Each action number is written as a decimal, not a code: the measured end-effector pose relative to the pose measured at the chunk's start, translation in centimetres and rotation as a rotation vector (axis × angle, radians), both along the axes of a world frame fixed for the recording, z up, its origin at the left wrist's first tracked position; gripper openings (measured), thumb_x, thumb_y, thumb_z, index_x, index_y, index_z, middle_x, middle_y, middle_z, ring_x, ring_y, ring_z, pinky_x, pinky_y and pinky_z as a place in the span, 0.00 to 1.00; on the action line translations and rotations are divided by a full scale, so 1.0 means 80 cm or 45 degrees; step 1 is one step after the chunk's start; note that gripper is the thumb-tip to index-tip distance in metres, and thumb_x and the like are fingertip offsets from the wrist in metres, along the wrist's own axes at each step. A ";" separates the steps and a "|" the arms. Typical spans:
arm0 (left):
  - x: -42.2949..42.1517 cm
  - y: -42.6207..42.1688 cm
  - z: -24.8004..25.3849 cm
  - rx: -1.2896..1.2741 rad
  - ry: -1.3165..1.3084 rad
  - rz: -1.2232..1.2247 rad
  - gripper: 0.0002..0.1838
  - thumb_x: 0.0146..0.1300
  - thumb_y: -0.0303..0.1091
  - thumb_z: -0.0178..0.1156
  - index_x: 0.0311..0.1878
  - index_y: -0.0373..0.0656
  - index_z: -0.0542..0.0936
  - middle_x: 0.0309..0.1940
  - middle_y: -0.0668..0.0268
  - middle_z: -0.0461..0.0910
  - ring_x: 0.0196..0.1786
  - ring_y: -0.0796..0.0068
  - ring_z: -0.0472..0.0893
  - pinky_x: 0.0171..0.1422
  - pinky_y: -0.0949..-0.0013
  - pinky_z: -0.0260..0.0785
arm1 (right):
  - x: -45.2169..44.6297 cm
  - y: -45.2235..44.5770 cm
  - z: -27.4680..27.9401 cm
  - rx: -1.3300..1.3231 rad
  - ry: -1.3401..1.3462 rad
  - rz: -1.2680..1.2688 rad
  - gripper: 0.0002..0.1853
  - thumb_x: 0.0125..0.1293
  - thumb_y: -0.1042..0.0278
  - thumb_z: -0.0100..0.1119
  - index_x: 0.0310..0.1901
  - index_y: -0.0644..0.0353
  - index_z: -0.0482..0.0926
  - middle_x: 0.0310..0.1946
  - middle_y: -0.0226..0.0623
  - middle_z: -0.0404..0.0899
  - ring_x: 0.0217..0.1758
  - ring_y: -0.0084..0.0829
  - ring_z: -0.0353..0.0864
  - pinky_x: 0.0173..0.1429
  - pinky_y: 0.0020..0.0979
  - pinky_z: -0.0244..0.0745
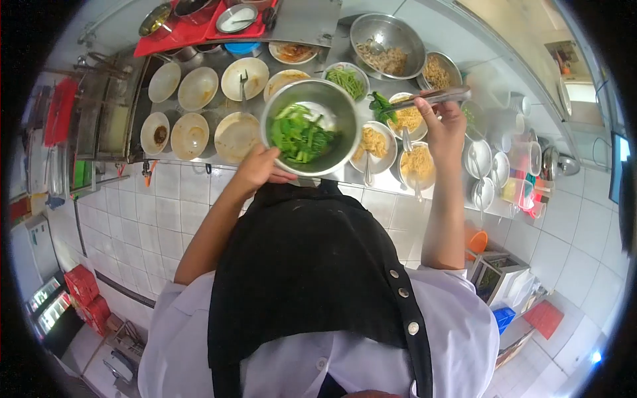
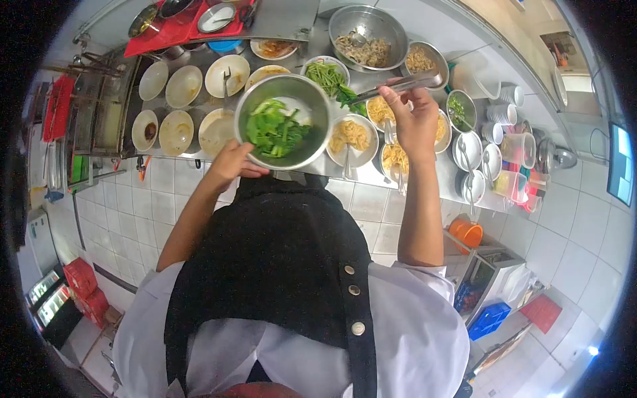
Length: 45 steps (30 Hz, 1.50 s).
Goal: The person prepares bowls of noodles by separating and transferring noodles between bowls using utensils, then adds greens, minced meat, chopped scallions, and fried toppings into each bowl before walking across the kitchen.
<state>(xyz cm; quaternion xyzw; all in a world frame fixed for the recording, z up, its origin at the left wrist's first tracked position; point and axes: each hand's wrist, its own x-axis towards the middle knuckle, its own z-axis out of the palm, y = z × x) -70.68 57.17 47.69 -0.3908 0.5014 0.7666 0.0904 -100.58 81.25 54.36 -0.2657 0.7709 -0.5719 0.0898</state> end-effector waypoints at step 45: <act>-0.043 0.021 0.011 0.008 0.071 -0.223 0.24 0.83 0.37 0.46 0.69 0.24 0.65 0.52 0.43 0.85 0.44 0.55 0.93 0.44 0.65 0.89 | 0.059 0.001 -0.001 0.501 0.537 0.544 0.17 0.58 0.58 0.82 0.49 0.48 0.90 0.40 0.26 0.88 0.50 0.30 0.81 0.65 0.39 0.61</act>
